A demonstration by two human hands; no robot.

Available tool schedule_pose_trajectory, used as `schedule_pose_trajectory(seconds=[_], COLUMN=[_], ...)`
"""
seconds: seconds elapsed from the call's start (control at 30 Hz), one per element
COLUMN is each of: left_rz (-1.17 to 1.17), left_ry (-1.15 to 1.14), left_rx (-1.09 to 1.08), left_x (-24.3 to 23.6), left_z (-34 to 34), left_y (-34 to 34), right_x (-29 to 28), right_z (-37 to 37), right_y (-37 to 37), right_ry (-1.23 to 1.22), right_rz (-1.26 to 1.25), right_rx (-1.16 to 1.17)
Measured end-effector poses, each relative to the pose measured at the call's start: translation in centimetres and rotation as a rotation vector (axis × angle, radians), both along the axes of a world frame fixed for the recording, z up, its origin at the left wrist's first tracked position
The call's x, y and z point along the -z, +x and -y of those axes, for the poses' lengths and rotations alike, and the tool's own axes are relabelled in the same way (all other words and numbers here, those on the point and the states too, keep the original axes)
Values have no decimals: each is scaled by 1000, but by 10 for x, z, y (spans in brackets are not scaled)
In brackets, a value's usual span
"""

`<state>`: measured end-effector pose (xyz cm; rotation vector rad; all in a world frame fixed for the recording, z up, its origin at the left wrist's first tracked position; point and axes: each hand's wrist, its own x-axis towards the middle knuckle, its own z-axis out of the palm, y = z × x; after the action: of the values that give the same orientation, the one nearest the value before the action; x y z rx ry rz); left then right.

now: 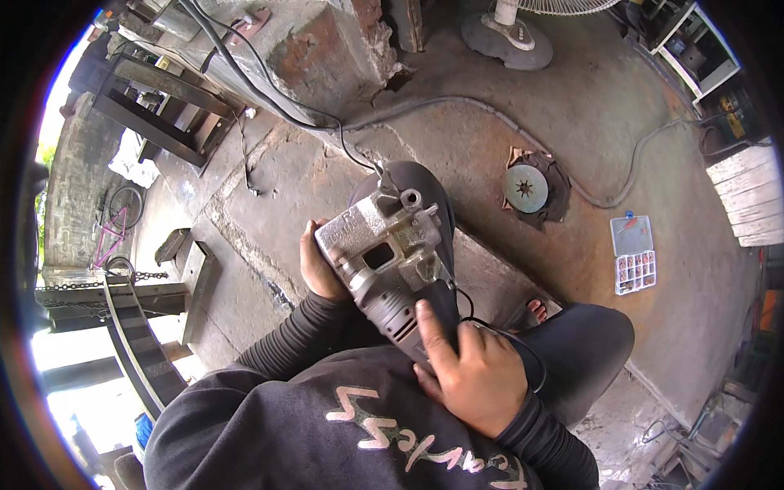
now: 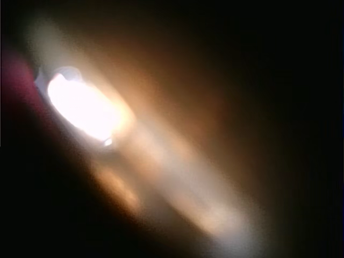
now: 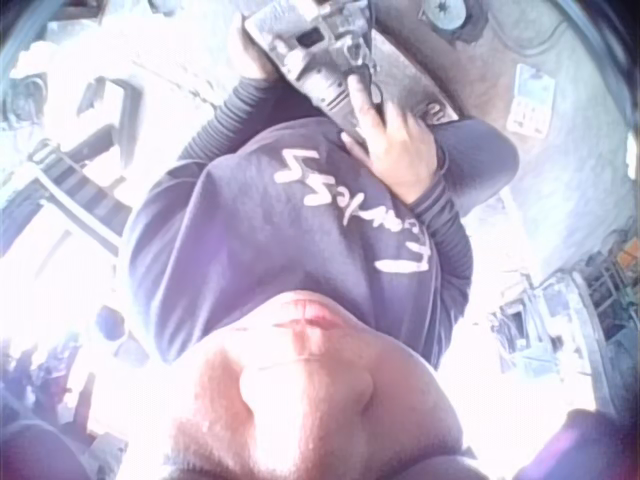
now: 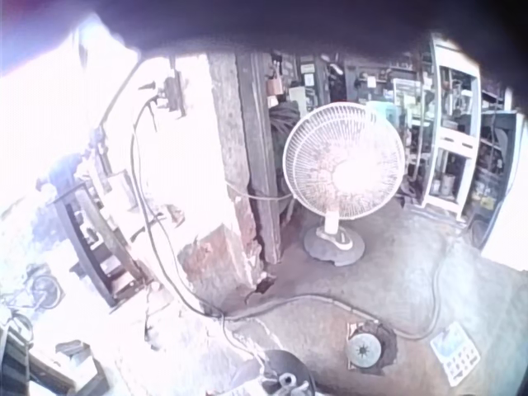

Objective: The person holds a metal brake caliper in their left hand and uses a rotary tool in their right hand to grind and smooth its surfaces. They rotate the part to access different areas and continue grinding throughout the clip.

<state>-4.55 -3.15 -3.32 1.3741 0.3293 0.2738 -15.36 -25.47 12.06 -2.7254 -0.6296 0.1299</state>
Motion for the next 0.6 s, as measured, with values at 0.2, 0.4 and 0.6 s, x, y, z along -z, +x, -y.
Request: schedule_pose_trajectory(seconds=[0.2, 0.4, 0.6], left_rz=[16, -12, 28], left_ry=[-634, -747, -658], left_rx=[164, 168, 193], left_x=[11, 5, -2], left_z=[-10, -8, -5], left_y=[-5, 4, 1], right_x=[-2, 4, 12], right_z=[2, 1, 17], right_y=[0, 4, -1], right_ry=[-39, 27, 225], right_rz=[-64, -25, -71], right_rx=[107, 97, 150])
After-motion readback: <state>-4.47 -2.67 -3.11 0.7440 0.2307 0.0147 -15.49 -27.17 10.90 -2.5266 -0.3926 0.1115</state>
